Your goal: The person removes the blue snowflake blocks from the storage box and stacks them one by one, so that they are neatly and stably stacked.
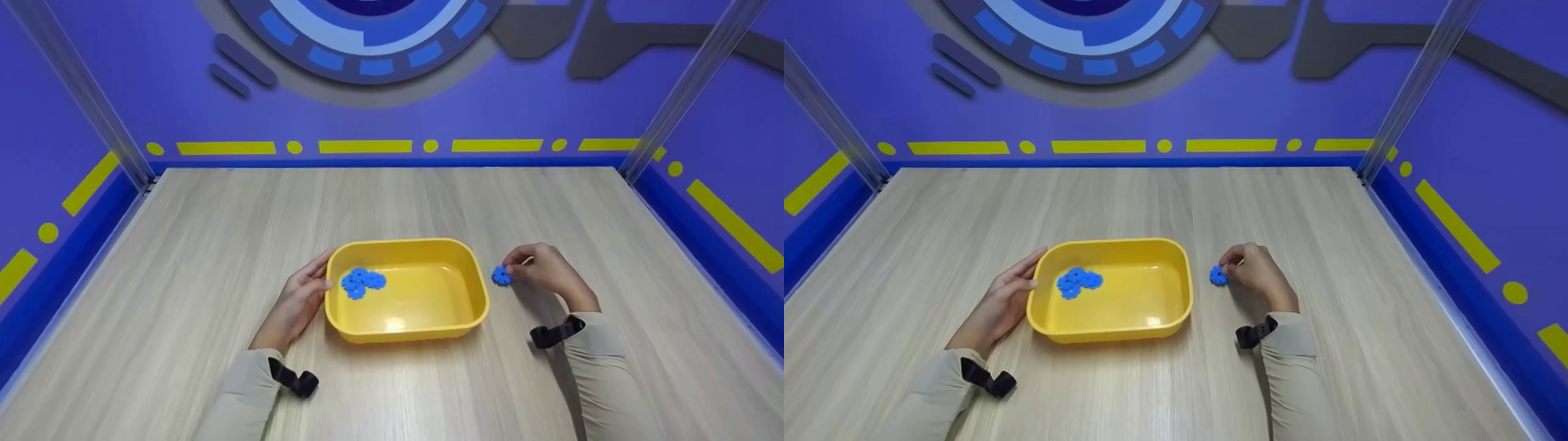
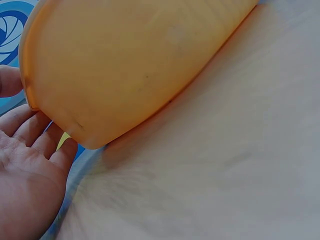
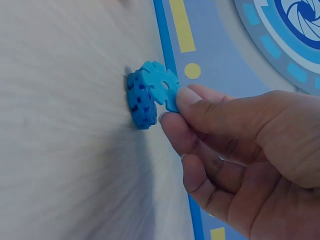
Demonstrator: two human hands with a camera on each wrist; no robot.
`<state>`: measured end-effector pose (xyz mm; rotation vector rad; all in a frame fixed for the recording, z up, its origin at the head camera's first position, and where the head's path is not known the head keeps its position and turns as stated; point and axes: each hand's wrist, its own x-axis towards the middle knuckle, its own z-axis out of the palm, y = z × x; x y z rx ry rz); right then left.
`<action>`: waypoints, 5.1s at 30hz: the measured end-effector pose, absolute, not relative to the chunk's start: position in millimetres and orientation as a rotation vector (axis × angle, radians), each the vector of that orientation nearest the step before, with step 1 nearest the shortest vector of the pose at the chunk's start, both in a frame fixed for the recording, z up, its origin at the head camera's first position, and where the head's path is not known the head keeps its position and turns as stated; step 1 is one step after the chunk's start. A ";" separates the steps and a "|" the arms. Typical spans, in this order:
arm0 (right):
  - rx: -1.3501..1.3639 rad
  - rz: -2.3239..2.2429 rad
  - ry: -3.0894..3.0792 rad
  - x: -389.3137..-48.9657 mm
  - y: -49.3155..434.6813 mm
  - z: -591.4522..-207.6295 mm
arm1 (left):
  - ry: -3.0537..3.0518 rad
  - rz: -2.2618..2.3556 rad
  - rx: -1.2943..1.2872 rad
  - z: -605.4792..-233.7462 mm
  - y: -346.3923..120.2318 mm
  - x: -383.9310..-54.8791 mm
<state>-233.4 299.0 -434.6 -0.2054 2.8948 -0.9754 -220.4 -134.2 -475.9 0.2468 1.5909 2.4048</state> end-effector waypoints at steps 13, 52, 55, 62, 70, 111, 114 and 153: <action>-0.132 -0.986 2.871 -234.1 299.4 -437.0 | 1.574 2.405 0.268 -477.5 -135.5 -221.2; -0.122 -0.979 2.882 -231.8 295.6 -421.9 | 1.594 2.394 0.234 -476.0 -134.1 -220.4; -0.176 -0.988 2.889 -231.7 291.1 -415.0 | 1.585 2.399 0.235 -476.0 -133.8 -220.2; -0.257 -0.945 2.893 -236.4 273.8 -397.8 | 1.586 2.403 0.236 -477.3 -134.2 -220.3; -0.386 -0.908 2.890 -242.0 243.8 -374.3 | 1.586 2.400 0.263 -477.8 -134.7 -220.9; -0.775 -0.507 2.542 -274.9 79.1 -393.9 | 1.561 2.386 0.279 -475.2 -134.4 -220.5; -0.799 -0.481 2.529 -274.4 76.5 -398.1 | 1.554 2.389 0.281 -475.2 -134.5 -220.6; -0.884 -0.400 2.526 -265.3 73.4 -407.6 | 1.569 2.399 0.264 -476.0 -133.7 -221.1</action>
